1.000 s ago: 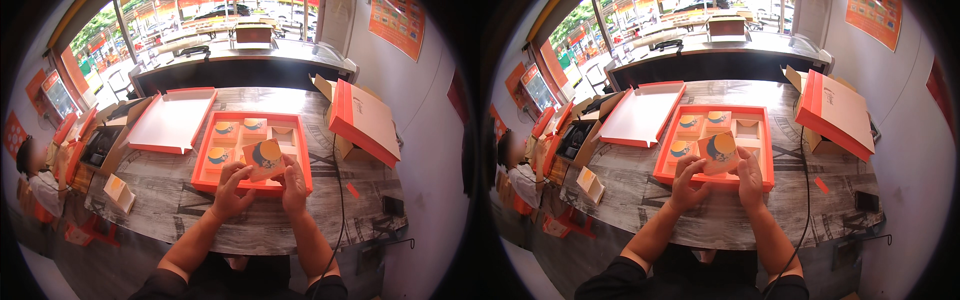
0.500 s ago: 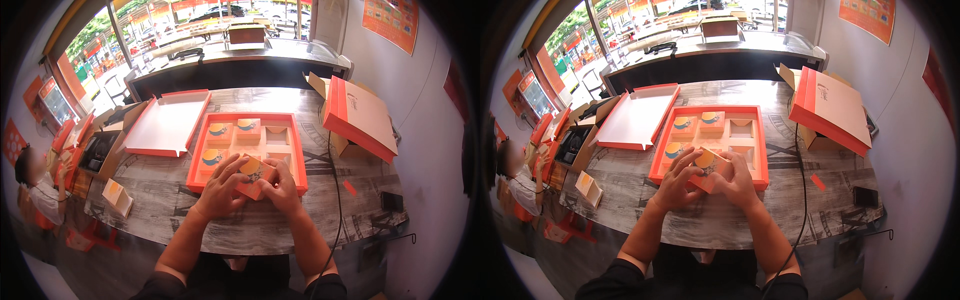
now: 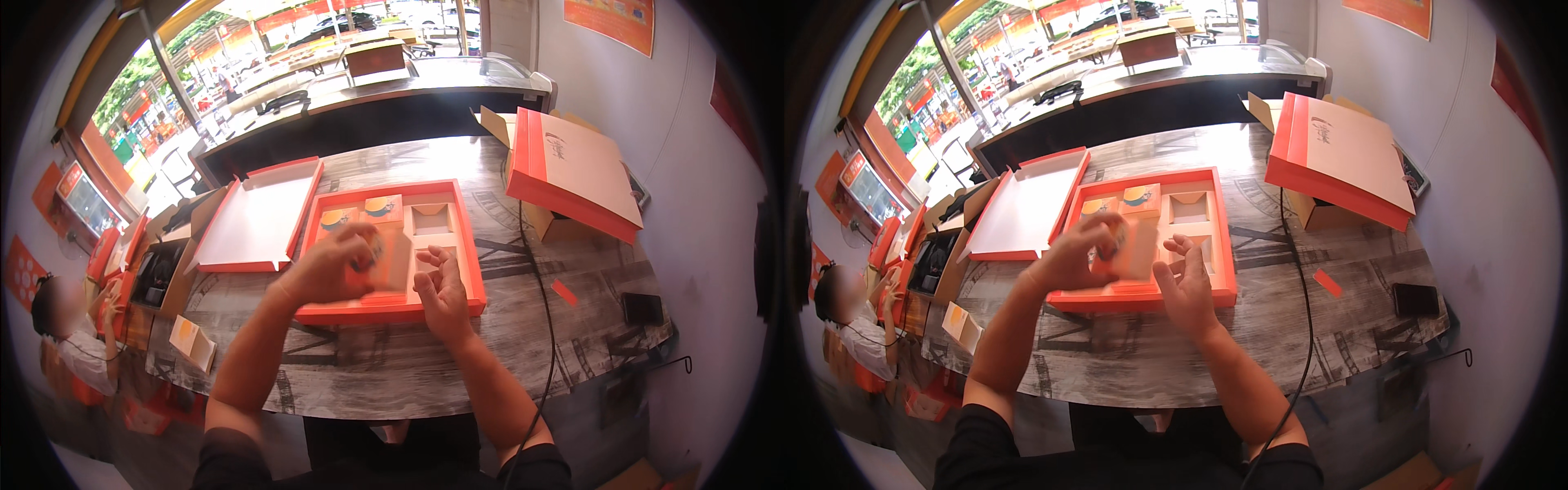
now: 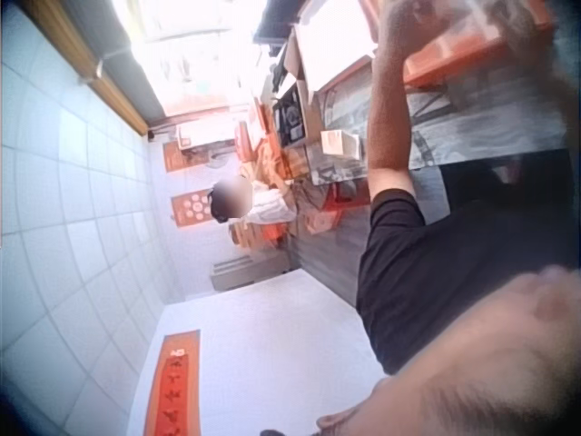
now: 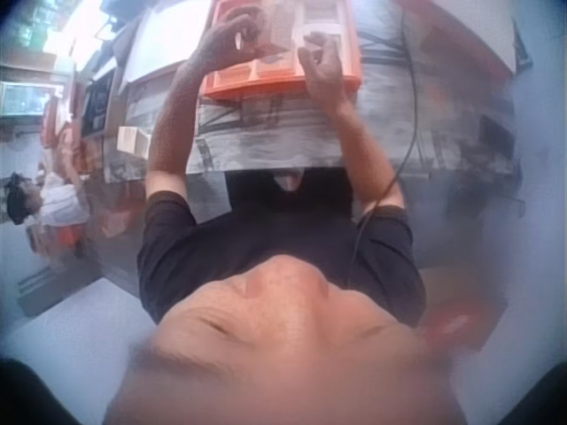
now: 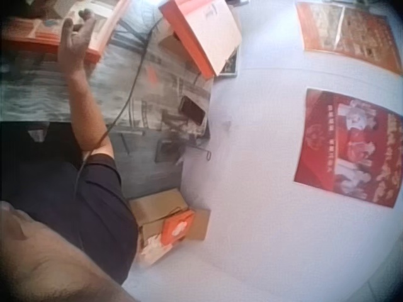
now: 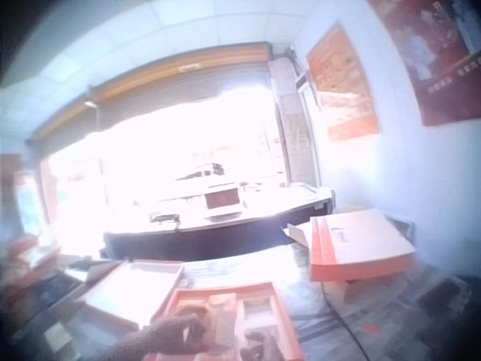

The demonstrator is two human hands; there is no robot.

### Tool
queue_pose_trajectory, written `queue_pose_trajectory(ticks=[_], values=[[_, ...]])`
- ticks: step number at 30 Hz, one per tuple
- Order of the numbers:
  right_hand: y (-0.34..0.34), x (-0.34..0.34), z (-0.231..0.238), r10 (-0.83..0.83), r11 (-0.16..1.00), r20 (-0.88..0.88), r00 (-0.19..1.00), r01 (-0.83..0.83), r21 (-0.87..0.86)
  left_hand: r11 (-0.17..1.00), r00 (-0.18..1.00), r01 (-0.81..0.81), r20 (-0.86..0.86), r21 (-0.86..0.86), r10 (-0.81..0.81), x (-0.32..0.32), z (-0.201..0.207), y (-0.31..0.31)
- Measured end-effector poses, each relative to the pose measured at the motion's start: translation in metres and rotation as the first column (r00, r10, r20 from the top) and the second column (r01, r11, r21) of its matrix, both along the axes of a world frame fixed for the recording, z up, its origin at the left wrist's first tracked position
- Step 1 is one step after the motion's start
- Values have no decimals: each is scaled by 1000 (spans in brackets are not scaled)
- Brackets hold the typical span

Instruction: The person folds small cardboard boxes by hand and places them into the compartments of a larger cardboard tray.

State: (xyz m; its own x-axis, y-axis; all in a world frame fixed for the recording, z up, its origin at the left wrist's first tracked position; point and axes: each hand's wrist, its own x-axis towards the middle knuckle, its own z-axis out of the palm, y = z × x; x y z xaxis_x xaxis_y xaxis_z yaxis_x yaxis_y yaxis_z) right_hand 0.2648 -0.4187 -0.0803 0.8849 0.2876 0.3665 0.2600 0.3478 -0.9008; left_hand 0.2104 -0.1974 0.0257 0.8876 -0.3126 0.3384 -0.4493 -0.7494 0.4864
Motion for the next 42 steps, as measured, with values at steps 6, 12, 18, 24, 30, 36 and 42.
queue_pose_trajectory(ticks=[6,12,18,24,30,36,42], values=[[-1,-9,-3,-11,946,289,957,104,-308,948,996,-58,-76,-313,36,80,0,25],[-5,-10,2,132,845,653,746,260,-467,986,930,-123,-334,110,153,155,-15,-7],[-5,-10,4,185,818,610,770,223,-530,970,899,-64,-408,236,159,191,-32,-21],[-4,-11,2,179,824,600,780,215,-524,932,853,-31,-477,360,212,210,-26,-24],[-6,-12,2,204,814,588,782,198,-546,897,825,11,-511,442,242,218,-12,-30],[-4,-11,-2,183,834,598,780,199,-514,866,853,24,-461,500,243,225,-21,-32],[-5,-12,1,192,824,587,786,196,-532,873,871,-20,-420,488,254,224,-29,-29]])
